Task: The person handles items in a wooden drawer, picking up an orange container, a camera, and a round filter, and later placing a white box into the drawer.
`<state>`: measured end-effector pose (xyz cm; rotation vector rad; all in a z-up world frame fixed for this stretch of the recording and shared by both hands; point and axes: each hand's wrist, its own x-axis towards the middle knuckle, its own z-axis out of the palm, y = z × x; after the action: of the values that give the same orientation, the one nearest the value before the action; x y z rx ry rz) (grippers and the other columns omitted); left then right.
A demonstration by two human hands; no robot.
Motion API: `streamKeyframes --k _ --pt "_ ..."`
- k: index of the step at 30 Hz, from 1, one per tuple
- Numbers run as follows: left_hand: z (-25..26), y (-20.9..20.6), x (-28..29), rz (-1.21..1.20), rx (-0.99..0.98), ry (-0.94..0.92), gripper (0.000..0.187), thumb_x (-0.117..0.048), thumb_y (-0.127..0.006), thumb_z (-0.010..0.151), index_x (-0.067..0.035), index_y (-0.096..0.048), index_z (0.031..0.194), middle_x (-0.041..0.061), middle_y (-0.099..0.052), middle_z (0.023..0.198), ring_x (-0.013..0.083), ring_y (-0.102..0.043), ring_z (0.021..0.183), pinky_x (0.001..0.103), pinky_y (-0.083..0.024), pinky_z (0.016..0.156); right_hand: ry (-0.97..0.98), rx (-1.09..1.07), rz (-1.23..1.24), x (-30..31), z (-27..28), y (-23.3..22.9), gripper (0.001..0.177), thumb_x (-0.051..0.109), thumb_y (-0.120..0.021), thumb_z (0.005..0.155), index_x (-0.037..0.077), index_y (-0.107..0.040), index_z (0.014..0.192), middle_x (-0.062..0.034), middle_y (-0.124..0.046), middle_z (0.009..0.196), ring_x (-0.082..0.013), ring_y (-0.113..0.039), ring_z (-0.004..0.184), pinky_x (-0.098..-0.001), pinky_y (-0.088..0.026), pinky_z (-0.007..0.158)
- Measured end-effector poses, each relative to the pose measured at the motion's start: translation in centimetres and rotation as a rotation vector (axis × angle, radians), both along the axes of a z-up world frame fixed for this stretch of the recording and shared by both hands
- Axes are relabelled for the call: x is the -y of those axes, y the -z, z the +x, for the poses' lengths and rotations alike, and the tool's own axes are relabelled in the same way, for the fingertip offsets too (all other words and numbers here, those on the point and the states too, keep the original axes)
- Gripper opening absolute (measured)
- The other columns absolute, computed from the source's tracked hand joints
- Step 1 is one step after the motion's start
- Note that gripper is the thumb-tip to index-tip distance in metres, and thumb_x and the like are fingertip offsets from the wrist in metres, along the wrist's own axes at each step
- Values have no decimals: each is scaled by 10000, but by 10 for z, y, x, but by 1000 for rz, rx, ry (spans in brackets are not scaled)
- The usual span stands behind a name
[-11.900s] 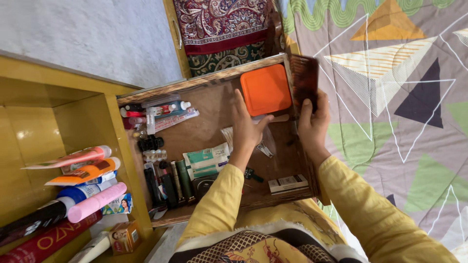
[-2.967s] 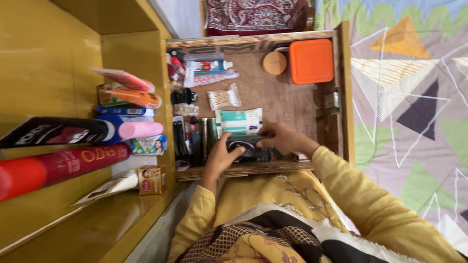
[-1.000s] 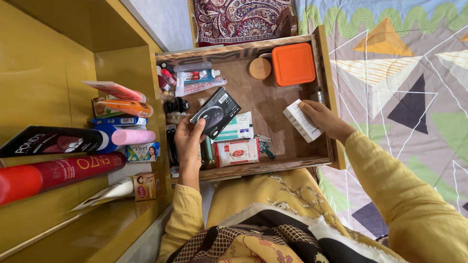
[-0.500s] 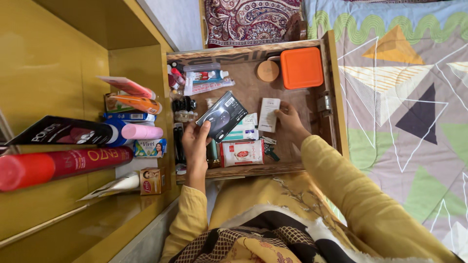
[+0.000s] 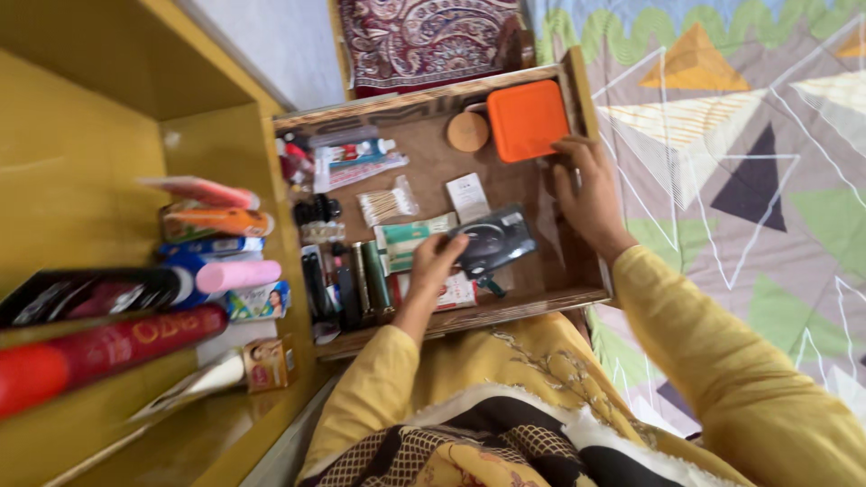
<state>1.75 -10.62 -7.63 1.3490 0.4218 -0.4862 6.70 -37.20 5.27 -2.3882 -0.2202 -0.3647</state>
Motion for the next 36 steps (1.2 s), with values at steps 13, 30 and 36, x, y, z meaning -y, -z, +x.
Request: streamKeyframes --k 13,30,36 --pt "57 26 90 763 330 318 618 -421 -727 872 -20 -615 1329 243 -693 1217 401 -649 1160 460 -498 984 106 -123 -69 37 -33 24 419 68 -613 976 53 -580 1393 -181 -383 1627 -400 -412 1476 -459 -396 1166" --pt "77 -2 82 654 358 408 419 -316 -729 865 -142 -680 1243 185 -746 1093 352 -716 1048 423 -554 906 147 -155 -84 37 -29 22 427 119 -632 976 72 -581 1397 -136 -380 1637 -373 -451 1448 -451 -456 1110" --pt "58 -5 106 718 324 402 390 -313 -725 858 -136 -698 1205 177 -748 1057 369 -699 1021 455 -535 872 160 -174 -78 36 -28 19 428 115 -635 970 78 -587 1394 -129 -386 1637 -360 -460 1444 -445 -462 1105"
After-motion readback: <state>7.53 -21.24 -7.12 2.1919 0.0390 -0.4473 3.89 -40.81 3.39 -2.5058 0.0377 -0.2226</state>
